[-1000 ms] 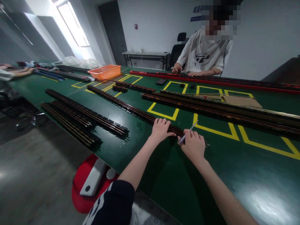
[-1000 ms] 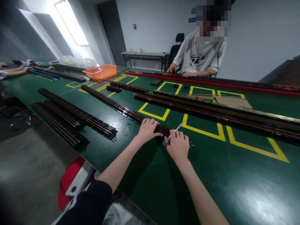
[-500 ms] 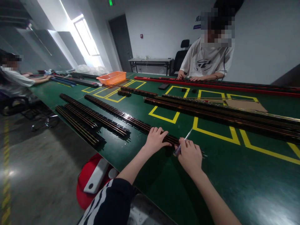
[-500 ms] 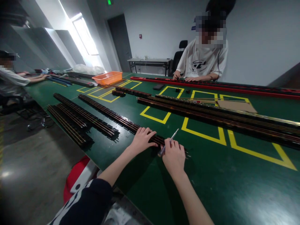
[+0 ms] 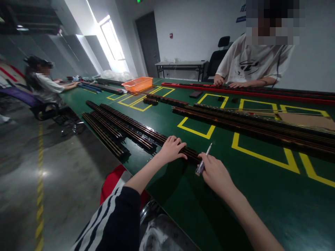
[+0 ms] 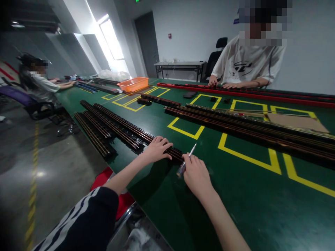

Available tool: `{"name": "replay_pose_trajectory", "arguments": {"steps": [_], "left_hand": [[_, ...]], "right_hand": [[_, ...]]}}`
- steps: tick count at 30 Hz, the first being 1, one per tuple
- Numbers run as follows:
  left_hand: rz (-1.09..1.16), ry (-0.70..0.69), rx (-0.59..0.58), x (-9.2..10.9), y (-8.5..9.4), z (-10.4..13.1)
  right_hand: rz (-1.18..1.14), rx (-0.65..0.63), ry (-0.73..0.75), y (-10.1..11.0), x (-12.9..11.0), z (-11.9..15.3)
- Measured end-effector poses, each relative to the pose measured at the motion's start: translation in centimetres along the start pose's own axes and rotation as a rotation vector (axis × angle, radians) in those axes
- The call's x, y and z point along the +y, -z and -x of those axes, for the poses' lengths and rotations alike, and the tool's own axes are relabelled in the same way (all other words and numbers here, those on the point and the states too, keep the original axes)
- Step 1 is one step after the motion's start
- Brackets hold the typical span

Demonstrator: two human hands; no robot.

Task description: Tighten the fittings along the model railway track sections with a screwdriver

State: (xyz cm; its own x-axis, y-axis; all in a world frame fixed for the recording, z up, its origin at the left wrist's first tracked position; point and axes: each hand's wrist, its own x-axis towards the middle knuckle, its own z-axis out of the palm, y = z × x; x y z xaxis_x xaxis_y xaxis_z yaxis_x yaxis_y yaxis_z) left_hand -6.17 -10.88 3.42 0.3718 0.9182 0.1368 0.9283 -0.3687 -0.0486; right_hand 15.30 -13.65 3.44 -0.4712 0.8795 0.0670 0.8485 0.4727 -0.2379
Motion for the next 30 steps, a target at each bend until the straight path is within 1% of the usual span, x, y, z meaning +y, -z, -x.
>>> {"name": "replay_pose_trajectory", "arguments": {"steps": [4, 6, 8, 11, 14, 16, 18, 20, 22, 25, 28, 30], "left_hand": [[-0.033, -0.026, -0.017, -1.5, 0.0, -1.1], [-0.046, -0.045, -0.029, -2.3, -0.1, -1.6], [-0.069, -0.047, -0.038, -3.3, -0.2, -1.8], [-0.08, -0.029, -0.074, -4.9, 0.1, -1.6], [-0.04, 0.038, -0.157, -6.4, 1.0, -0.7], [0.003, 0.085, -0.201, -7.2, 1.7, 0.1], [0.06, 0.087, -0.216, -7.6, 2.3, 0.8], [0.139, 0.053, -0.221, -7.8, 2.7, 1.3], [0.194, 0.024, -0.223, -7.9, 2.6, 1.3], [0.199, 0.035, -0.225, -8.4, 2.2, 1.0], [0.206, 0.071, -0.223, -9.6, 1.7, 0.8], [0.221, 0.077, -0.201, -10.7, 1.4, 0.7]], "right_hand": [[-0.087, -0.007, -0.014, -0.5, 2.5, -0.6], [-0.085, 0.034, -0.015, -1.0, 3.0, -0.9], [-0.055, 0.088, -0.013, -1.5, 2.6, -1.4], [-0.037, 0.126, 0.017, -2.1, 1.1, -2.3], [-0.043, 0.129, 0.097, -2.6, -0.7, -3.2], [-0.049, 0.143, 0.116, -3.0, -2.1, -3.9], [-0.062, 0.15, 0.139, -3.3, -3.4, -4.6], [-0.073, 0.183, 0.119, -3.5, -4.8, -5.4], [-0.069, 0.18, 0.14, -3.5, -6.2, -6.4], [-0.069, 0.154, 0.113, -3.2, -7.8, -8.0], [-0.053, 0.143, 0.109, -3.0, -8.9, -9.3], [-0.054, 0.135, 0.116, -3.0, -9.4, -10.0]]}}
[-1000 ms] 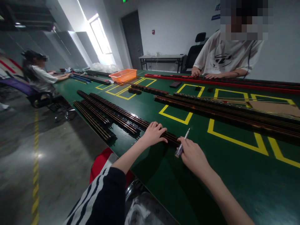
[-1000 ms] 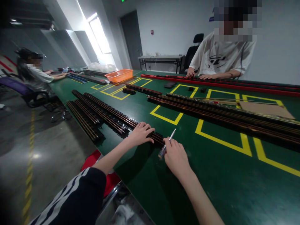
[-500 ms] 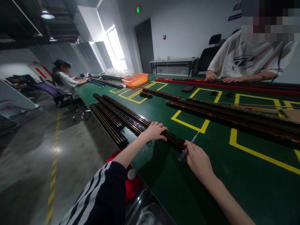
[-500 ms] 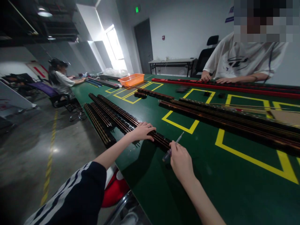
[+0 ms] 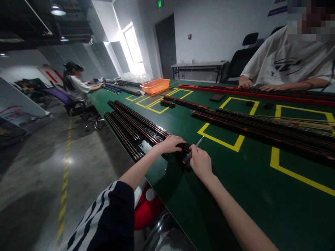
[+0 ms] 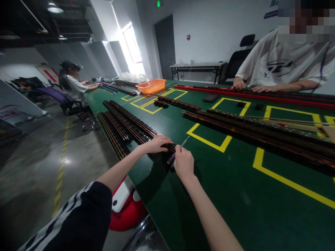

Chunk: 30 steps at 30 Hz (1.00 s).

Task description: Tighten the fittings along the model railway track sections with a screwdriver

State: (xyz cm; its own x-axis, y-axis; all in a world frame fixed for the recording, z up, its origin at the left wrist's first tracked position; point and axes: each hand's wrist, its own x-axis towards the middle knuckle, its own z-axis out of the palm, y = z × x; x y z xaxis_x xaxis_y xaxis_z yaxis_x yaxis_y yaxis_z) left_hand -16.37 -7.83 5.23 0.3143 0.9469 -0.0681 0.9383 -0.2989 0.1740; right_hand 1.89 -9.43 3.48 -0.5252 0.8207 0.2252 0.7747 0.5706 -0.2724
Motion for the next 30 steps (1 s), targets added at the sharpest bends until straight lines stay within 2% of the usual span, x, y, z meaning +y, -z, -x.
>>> {"name": "replay_pose_trajectory", "arguments": {"steps": [8, 13, 19, 22, 27, 30], "left_hand": [[0.018, 0.06, 0.035, -4.4, 0.2, 0.6], [0.035, 0.088, 0.111, -5.3, -0.5, 1.3], [0.02, 0.18, 0.158, -4.4, -1.2, 1.6], [0.034, 0.27, 0.239, -3.5, -1.6, 1.8], [-0.043, 0.373, 0.356, -1.1, -2.1, 1.9], [-0.082, 0.344, 0.441, 1.0, -1.7, 1.2]], "right_hand": [[-0.006, -0.03, 0.052, -1.1, -2.5, -1.9], [0.011, -0.015, 0.093, -2.0, -3.3, -2.4], [0.002, -0.016, 0.106, -2.1, -3.0, -2.3], [-0.073, -0.039, 0.166, -1.9, -1.8, -1.5], [-0.191, 0.005, 0.195, -0.7, 2.1, 2.3], [-0.17, 0.054, 0.122, 0.6, 4.5, 5.8]]}}
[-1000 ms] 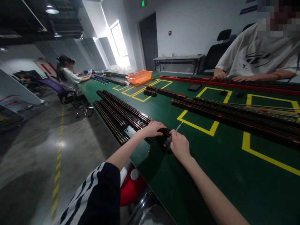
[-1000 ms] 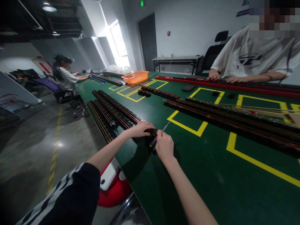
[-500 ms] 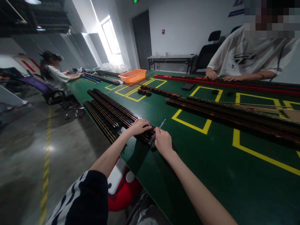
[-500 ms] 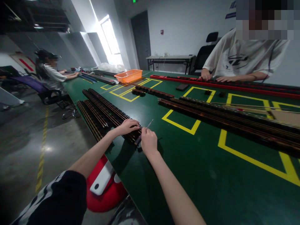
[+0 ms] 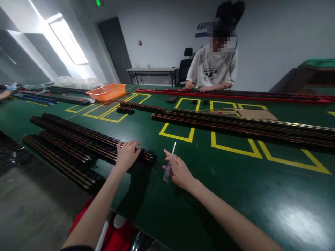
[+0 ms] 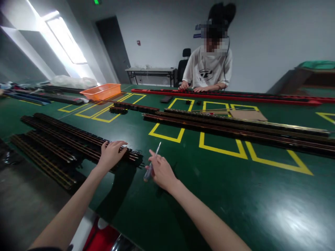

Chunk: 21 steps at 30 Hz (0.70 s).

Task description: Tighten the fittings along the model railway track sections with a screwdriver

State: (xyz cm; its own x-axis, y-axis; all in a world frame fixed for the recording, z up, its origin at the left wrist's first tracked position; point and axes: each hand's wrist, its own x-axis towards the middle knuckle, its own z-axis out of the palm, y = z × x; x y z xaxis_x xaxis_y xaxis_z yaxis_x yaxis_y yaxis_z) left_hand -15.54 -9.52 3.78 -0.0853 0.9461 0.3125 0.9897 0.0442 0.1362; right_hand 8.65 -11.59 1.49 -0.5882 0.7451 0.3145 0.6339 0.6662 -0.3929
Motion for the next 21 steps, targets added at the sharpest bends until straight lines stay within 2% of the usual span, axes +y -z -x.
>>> {"name": "replay_pose_trajectory", "arguments": {"steps": [4, 7, 10, 13, 16, 21], "left_hand": [[0.095, -0.126, 0.038, 4.9, 0.1, -0.2], [0.181, -0.275, 0.036, 9.6, -0.6, 0.2], [0.243, -0.431, -0.004, 14.2, -2.2, 0.9], [0.29, -0.546, -0.052, 17.7, -4.6, 1.2], [0.319, -0.574, -0.084, 20.2, -7.2, 0.1], [0.313, -0.459, -0.017, 23.2, -10.2, -3.6]], "right_hand": [[0.054, -0.035, 0.007, 2.7, 1.7, 4.9], [0.048, -0.054, -0.092, 4.4, 2.8, 8.1], [0.083, -0.017, -0.17, 5.6, 4.4, 10.7], [0.133, 0.02, -0.265, 6.6, 7.0, 12.9], [0.216, 0.049, -0.318, 7.9, 10.1, 14.4], [0.338, 0.085, -0.406, 10.3, 16.1, 14.4]]}}
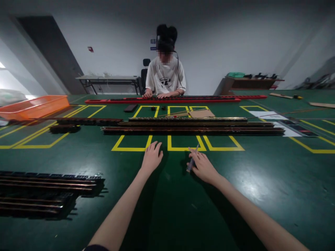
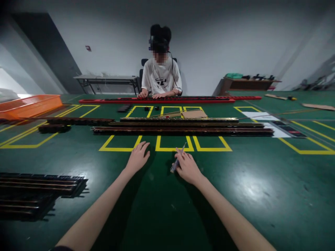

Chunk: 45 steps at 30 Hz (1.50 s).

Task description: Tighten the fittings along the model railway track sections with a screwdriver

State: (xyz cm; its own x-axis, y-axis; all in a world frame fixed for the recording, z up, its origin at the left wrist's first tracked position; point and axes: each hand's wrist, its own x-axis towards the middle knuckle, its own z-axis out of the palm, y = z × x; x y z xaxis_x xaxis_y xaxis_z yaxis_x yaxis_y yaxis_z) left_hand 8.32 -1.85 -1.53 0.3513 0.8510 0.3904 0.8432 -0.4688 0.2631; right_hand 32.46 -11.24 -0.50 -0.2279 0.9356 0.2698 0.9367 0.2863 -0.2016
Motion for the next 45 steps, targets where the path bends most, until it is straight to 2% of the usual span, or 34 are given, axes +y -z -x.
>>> {"name": "replay_pose_trajectory", "arguments": {"steps": [4, 9, 13, 17, 25, 29, 33, 38, 45], "left_hand": [[-0.049, 0.0, 0.034, 0.4, -1.5, -3.1], [-0.1, -0.022, 0.131, 1.9, -3.4, -7.0], [-0.097, -0.068, 0.164, 2.4, -4.9, -10.0], [-0.079, -0.05, 0.17, 1.8, -5.7, -11.5], [-0.077, -0.063, 0.126, 1.2, -5.6, -11.2], [-0.071, -0.062, 0.114, 1.4, -5.4, -11.3], [-0.063, -0.036, 0.086, 2.1, -4.6, -10.9], [-0.038, -0.009, 0.048, 3.0, -3.3, -9.0], [-0.003, -0.053, 0.043, 3.5, -2.3, -5.6]], "right_hand": [[0.055, 0.127, -0.112, -0.8, 4.3, -3.5], [0.1, 0.321, -0.158, -1.8, 8.4, -7.0], [0.151, 0.397, -0.165, -2.1, 9.9, -8.8], [0.173, 0.438, -0.186, -2.8, 10.1, -9.9], [0.1, 0.428, -0.162, -3.2, 10.2, -11.0], [0.134, 0.472, -0.155, -3.1, 10.3, -11.0], [0.183, 0.463, -0.178, -2.9, 10.1, -10.6], [0.238, 0.444, -0.211, -2.5, 9.0, -8.9], [0.239, 0.465, -0.204, -2.0, 6.6, -4.9]]}}
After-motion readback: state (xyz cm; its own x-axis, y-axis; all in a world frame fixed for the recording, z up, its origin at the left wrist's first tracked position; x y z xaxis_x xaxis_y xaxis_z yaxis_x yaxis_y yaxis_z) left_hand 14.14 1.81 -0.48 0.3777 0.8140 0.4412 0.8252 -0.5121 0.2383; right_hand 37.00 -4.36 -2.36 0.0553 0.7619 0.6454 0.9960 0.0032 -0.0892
